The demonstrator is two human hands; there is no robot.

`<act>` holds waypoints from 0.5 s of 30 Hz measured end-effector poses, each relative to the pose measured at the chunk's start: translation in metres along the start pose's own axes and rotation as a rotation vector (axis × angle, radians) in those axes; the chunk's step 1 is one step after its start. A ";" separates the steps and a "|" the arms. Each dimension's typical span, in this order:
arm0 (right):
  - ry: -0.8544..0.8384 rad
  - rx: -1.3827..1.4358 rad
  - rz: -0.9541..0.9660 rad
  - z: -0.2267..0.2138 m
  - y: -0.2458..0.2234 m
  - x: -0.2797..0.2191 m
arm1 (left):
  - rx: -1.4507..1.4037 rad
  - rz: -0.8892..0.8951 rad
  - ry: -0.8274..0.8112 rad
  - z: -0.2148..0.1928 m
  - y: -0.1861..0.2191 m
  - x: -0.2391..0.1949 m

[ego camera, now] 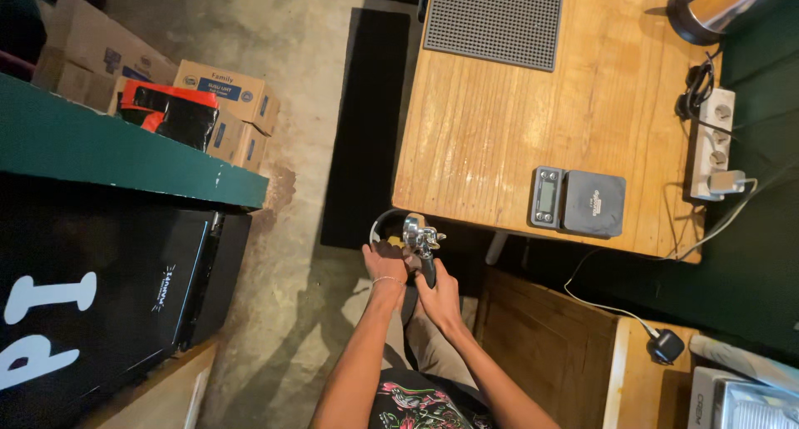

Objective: The person prepares espresso by grinding coffee beans into a portafilter, tamping the grounds, and locking the portafilter into the espresso machine. They also wipe the steam wand with a cloth and place a cup under the spout.

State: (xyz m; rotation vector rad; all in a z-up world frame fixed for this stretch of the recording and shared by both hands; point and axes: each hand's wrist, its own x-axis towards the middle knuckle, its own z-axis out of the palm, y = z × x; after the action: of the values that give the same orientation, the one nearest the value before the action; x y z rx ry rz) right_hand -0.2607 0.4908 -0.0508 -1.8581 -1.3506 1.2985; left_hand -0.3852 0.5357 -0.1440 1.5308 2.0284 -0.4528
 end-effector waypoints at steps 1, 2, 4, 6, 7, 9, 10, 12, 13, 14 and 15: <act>-0.008 -0.006 0.001 0.001 0.001 0.003 | -0.006 -0.006 -0.005 -0.028 0.005 -0.010; -0.006 -0.010 0.020 0.002 0.003 0.005 | 0.046 0.010 0.002 -0.054 0.008 -0.022; -0.015 -0.020 0.040 0.004 0.009 0.006 | 0.091 0.019 0.002 -0.077 0.008 -0.033; 0.014 -0.030 0.045 0.004 0.017 0.009 | -0.203 0.037 0.026 -0.070 0.001 -0.030; 0.003 -0.035 0.044 0.001 0.013 0.005 | -0.209 0.026 0.024 -0.072 -0.005 -0.040; -0.036 -0.136 0.032 -0.001 0.002 0.002 | -0.904 -0.104 0.129 -0.078 -0.021 -0.055; -0.045 -0.135 0.028 -0.001 0.005 0.008 | -0.903 -0.113 0.134 -0.065 -0.024 -0.052; -0.210 -0.542 -0.058 0.000 0.014 0.014 | -1.157 -0.268 0.322 -0.034 -0.029 -0.051; -0.220 -0.540 -0.059 0.001 0.024 0.020 | -1.154 -0.279 0.325 -0.010 -0.031 -0.044; -0.260 -0.640 -0.015 0.004 0.034 0.025 | -1.402 -0.391 0.312 0.014 -0.033 -0.038; -0.300 -0.740 0.030 0.006 0.043 0.031 | -1.649 -0.504 0.297 0.037 -0.035 -0.031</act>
State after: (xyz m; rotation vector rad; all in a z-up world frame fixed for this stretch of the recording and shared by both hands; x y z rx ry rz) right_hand -0.2455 0.5014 -0.1008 -2.1954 -2.1933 1.2180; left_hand -0.4042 0.4803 -0.1561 0.0504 1.8961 1.1131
